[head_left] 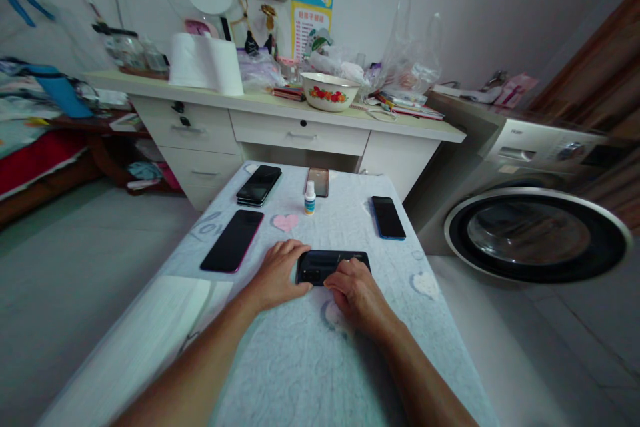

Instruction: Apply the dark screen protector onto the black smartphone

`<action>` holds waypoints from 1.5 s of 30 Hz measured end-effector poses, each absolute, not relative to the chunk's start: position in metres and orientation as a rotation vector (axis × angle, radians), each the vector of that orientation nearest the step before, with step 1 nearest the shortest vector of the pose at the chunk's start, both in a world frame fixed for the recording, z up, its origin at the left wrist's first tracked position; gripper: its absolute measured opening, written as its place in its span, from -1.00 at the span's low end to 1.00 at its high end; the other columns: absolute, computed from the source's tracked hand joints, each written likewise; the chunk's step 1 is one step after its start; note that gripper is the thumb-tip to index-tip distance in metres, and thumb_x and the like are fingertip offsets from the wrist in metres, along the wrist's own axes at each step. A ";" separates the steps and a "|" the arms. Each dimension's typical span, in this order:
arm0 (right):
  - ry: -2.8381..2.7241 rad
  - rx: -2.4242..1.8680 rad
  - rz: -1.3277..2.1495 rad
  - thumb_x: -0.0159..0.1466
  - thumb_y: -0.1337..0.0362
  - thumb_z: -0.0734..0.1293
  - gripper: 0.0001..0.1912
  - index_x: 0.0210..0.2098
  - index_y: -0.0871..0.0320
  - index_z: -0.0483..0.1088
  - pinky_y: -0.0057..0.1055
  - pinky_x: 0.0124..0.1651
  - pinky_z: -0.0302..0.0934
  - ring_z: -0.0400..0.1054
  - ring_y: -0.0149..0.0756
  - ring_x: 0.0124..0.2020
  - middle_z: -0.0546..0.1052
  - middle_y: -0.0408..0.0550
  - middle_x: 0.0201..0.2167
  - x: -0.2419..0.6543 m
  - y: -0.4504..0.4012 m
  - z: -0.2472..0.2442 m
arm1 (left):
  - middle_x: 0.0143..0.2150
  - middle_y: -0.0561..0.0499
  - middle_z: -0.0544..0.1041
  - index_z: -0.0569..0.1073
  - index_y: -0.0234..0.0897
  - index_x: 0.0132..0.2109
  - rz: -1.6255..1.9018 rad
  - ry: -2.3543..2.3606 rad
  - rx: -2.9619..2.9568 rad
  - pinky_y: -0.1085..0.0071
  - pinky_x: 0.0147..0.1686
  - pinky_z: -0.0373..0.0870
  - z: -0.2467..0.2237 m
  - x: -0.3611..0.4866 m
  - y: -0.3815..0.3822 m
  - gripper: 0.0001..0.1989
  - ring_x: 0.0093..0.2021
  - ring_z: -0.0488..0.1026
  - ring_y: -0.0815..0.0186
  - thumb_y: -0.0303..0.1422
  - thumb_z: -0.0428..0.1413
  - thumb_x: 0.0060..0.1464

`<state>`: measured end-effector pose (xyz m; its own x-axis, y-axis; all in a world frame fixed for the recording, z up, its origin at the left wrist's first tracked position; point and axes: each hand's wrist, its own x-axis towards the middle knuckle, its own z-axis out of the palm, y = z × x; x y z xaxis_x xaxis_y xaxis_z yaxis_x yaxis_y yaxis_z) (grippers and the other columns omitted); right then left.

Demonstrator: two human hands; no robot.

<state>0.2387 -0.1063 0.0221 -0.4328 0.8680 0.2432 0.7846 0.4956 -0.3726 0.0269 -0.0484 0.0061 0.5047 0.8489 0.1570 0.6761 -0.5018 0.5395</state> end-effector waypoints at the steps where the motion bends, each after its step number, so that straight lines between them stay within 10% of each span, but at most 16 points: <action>1: -2.342 -1.367 0.296 0.17 0.49 0.26 -0.77 -0.32 0.10 0.49 -0.35 -0.19 -0.03 0.19 -0.29 -0.28 0.40 -0.09 -0.38 0.239 -0.107 0.022 | 0.07 -0.05 0.34 0.32 -0.15 0.10 0.573 1.259 2.341 0.16 0.10 0.17 0.007 0.027 -0.049 -0.38 0.08 0.24 0.07 -0.29 0.22 -0.19; 45: -2.500 -1.598 0.200 0.26 0.36 0.26 -0.80 -0.36 0.07 0.53 -0.35 -0.24 -0.06 0.19 -0.29 -0.28 0.42 -0.08 -0.37 0.224 -0.092 0.044 | 0.06 -0.05 0.35 0.32 -0.16 0.09 0.586 1.251 2.355 0.18 0.08 0.18 0.006 0.023 -0.048 -0.37 0.06 0.24 0.08 -0.28 0.23 -0.21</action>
